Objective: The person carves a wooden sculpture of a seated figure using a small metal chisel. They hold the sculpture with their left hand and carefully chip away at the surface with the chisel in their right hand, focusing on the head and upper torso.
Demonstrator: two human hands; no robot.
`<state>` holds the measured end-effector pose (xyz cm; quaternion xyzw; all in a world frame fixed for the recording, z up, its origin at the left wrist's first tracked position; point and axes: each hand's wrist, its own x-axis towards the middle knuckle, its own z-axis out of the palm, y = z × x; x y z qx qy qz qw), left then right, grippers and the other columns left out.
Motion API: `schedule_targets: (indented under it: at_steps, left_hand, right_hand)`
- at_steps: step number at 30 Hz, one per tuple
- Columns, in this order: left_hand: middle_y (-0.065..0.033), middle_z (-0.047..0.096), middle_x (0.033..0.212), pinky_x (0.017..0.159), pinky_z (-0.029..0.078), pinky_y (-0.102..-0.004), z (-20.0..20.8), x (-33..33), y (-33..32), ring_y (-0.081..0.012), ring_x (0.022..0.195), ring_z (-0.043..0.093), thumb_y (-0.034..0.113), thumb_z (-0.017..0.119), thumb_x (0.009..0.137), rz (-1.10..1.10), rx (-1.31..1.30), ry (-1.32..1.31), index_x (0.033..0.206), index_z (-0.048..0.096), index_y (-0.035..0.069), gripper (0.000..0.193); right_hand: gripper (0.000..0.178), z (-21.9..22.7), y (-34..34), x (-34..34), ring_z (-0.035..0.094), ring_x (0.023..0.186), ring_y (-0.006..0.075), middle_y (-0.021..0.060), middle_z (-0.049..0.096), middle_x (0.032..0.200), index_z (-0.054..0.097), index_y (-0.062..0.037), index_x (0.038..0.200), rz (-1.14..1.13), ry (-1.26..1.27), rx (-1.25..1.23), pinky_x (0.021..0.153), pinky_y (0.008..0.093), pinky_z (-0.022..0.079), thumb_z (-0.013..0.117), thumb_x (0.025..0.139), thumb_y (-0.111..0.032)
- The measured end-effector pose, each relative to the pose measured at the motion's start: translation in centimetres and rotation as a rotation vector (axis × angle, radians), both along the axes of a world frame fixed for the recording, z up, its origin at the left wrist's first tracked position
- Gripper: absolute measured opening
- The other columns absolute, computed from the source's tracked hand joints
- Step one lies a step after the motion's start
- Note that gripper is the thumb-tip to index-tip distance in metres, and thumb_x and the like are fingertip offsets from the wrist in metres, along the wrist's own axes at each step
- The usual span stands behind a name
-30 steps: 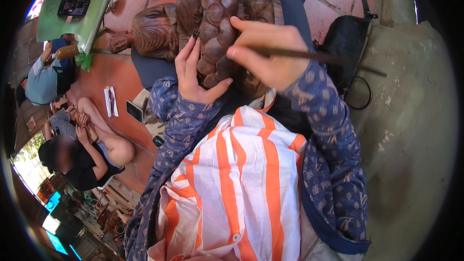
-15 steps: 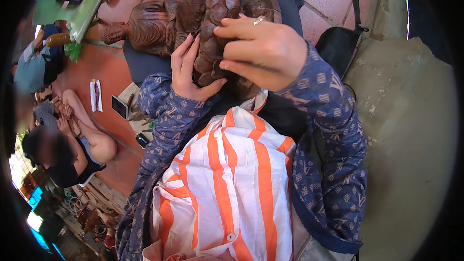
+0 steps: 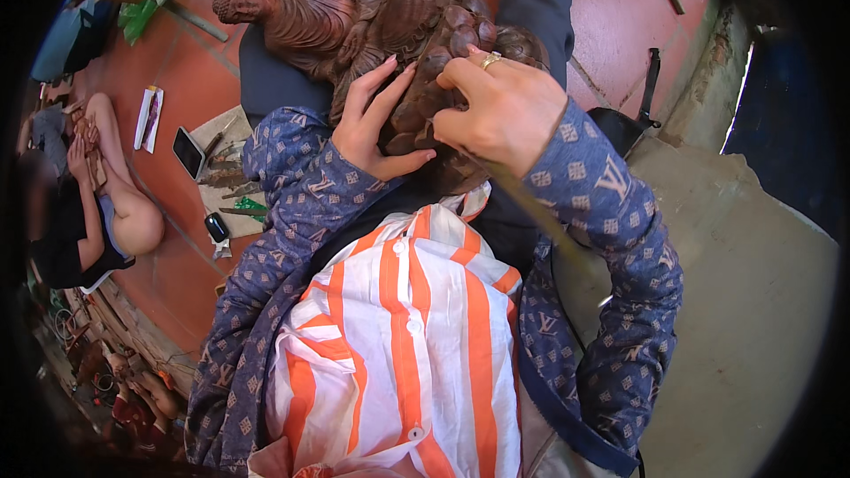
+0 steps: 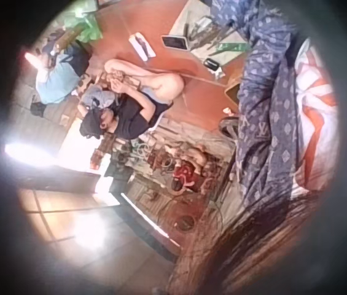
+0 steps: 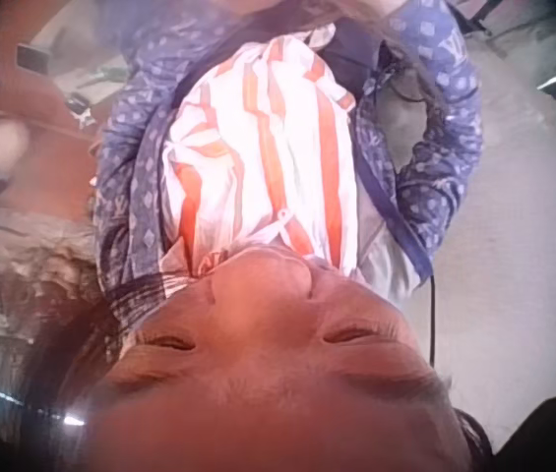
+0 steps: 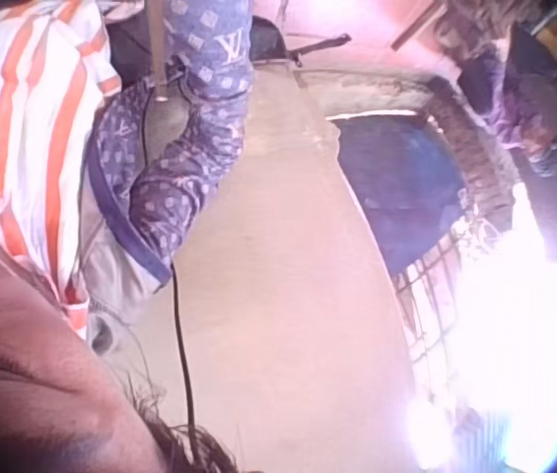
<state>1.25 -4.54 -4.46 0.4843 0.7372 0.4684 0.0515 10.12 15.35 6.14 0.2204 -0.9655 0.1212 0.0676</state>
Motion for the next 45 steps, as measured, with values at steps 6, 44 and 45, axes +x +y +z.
schedule_targets:
  at_steps: [6,44,45]
  left_hand:
    - [-0.0211,0.039,0.141,0.106,0.039,-0.041,0.1,0.0,0.0,-0.035,0.129,0.044,0.021,0.088,0.061,0.004,0.016,-0.011,0.141,0.046,0.005,0.091]
    - [-0.0088,0.054,0.102,0.082,0.034,-0.0343,22.9,-3.2,-11.7,-0.023,0.097,0.047,0.034,0.068,0.085,-0.247,0.742,0.312,0.099,0.061,0.008,0.03]
    - [-0.0083,0.054,0.101,0.081,0.033,-0.034,23.0,-3.4,-11.9,-0.0226,0.096,0.047,0.034,0.068,0.085,-0.241,0.755,0.326,0.098,0.062,0.009,0.029]
  right_hand:
    - [0.014,-1.1,1.9,-1.0,0.066,0.08,0.0281,0.0087,0.066,0.096,0.064,-0.0062,0.076,0.048,0.077,-0.244,0.066,0.0349,0.054,0.072,0.08,-0.017]
    - [0.013,0.2,1.7,-1.7,0.065,0.078,0.032,0.013,0.065,0.089,0.066,-0.001,0.079,-0.001,-0.126,-0.365,0.068,0.039,0.052,0.07,0.08,-0.013]
    - [0.013,0.1,2.2,-2.0,0.065,0.079,0.0316,0.0128,0.065,0.09,0.066,-0.0014,0.078,0.017,-0.155,-0.404,0.068,0.0387,0.052,0.07,0.08,-0.013]
